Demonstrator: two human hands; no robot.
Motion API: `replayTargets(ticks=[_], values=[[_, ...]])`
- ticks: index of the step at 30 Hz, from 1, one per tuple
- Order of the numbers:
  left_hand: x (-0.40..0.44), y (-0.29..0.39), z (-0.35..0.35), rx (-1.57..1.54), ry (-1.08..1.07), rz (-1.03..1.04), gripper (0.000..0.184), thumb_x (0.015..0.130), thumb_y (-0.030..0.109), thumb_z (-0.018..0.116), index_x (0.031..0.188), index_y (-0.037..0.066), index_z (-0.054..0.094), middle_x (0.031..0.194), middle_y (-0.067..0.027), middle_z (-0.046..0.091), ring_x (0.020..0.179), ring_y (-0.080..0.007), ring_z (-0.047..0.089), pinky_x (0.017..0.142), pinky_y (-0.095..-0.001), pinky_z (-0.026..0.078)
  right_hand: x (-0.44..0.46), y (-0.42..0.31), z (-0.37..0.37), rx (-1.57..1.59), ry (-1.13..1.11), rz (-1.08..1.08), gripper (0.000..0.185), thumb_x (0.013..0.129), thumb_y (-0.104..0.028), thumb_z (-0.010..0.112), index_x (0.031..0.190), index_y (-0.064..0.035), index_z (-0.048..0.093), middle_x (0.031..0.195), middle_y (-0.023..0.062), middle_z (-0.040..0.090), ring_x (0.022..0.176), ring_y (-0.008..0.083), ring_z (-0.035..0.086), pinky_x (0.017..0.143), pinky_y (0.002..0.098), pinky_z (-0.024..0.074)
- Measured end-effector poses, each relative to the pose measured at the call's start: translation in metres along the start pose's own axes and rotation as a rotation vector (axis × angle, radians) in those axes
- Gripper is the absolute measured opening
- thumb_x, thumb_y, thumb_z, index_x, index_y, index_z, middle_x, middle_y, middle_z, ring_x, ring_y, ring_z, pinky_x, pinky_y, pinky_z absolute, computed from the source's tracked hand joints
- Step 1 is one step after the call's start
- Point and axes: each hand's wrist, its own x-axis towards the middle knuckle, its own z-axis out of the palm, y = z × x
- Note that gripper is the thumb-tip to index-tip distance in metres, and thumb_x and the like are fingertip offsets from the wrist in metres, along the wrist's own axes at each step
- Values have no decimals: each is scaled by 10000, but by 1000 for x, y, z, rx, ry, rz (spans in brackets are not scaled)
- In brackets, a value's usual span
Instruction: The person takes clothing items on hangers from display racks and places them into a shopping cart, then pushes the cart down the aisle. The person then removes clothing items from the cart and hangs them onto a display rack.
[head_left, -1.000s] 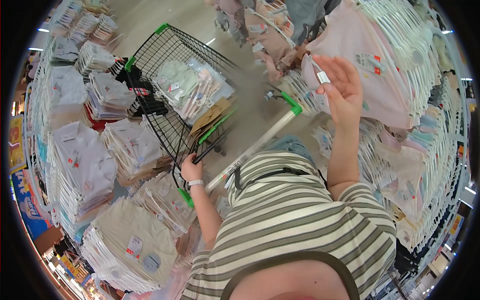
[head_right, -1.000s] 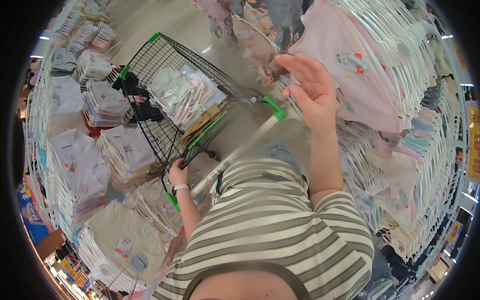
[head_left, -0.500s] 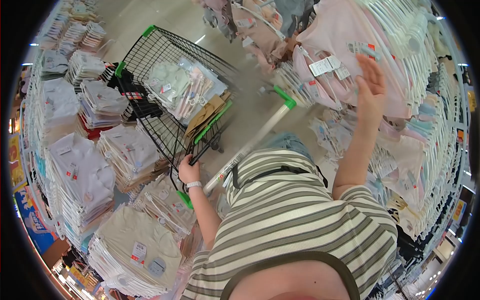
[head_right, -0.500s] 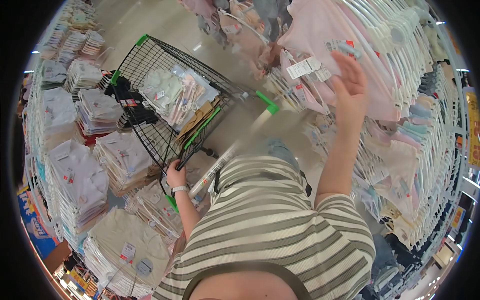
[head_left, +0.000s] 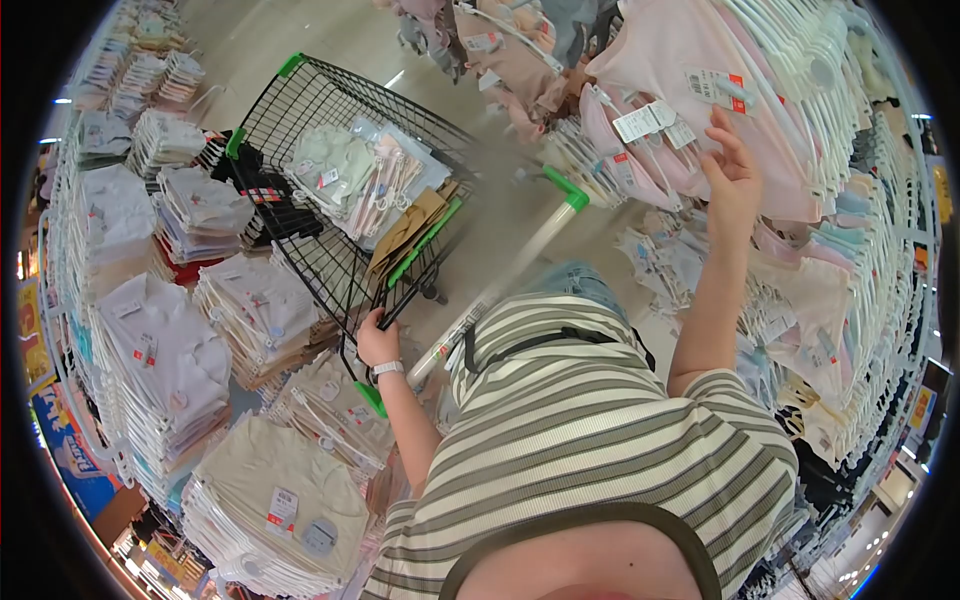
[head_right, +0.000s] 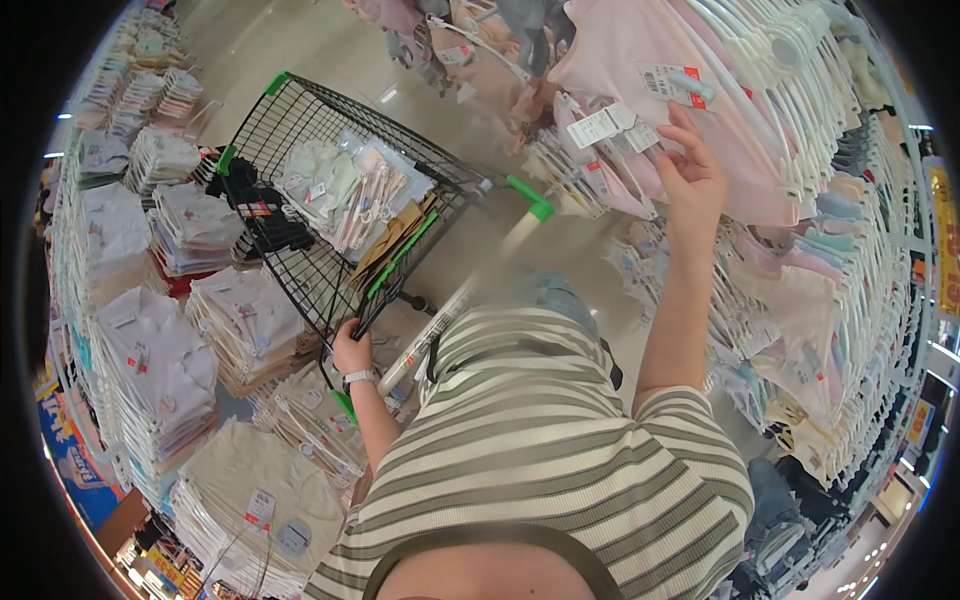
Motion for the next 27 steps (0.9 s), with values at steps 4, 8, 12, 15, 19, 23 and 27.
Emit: replayTargets(ticks=[4,8,12,15,19,23,27], values=[[0,-1,1,-23,10,14,282,679,198,661,958,165,675,918,-58,662,879,-262,604,746,-381,483,-11,12,17,12,-120,185,327,746,115,515,1026,-14,622,1322,98,482,1056,115,527,790,237,449],[0,-1,0,-8,3,6,276,681,198,658,954,168,675,919,-59,661,878,-264,604,746,-385,482,-28,48,32,-57,-331,207,320,747,98,510,1017,-24,632,1268,88,531,1026,98,529,795,230,449],[-1,-3,1,-25,11,16,271,677,195,656,946,170,674,922,-64,659,874,-269,601,744,-390,481,-24,97,6,-35,-169,345,294,753,89,513,1000,-9,638,1244,102,548,1047,125,543,827,235,449],[0,-3,1,-22,23,25,271,675,192,654,944,170,672,916,-65,658,870,-272,599,741,-391,481,-20,118,-19,-26,-63,381,289,746,112,539,1005,16,624,1201,133,568,1121,180,519,915,282,412],[-2,0,-1,-25,29,29,262,679,190,648,939,167,670,911,-61,658,867,-272,599,740,-388,481,-14,147,-45,-228,-2,302,255,751,78,572,990,25,640,1159,133,600,1037,187,583,881,265,447],[-1,-6,3,-49,57,68,254,686,190,643,938,163,667,915,-58,658,869,-269,599,742,-384,482,-13,162,-47,-217,56,339,239,752,82,582,977,31,645,1117,131,622,1046,182,583,888,268,446],[-2,-5,1,-41,51,74,256,692,192,639,944,159,665,913,-53,658,869,-265,599,744,-378,482,-10,169,-52,-328,74,330,215,764,69,586,962,20,656,1077,118,641,1008,165,598,869,259,451]])
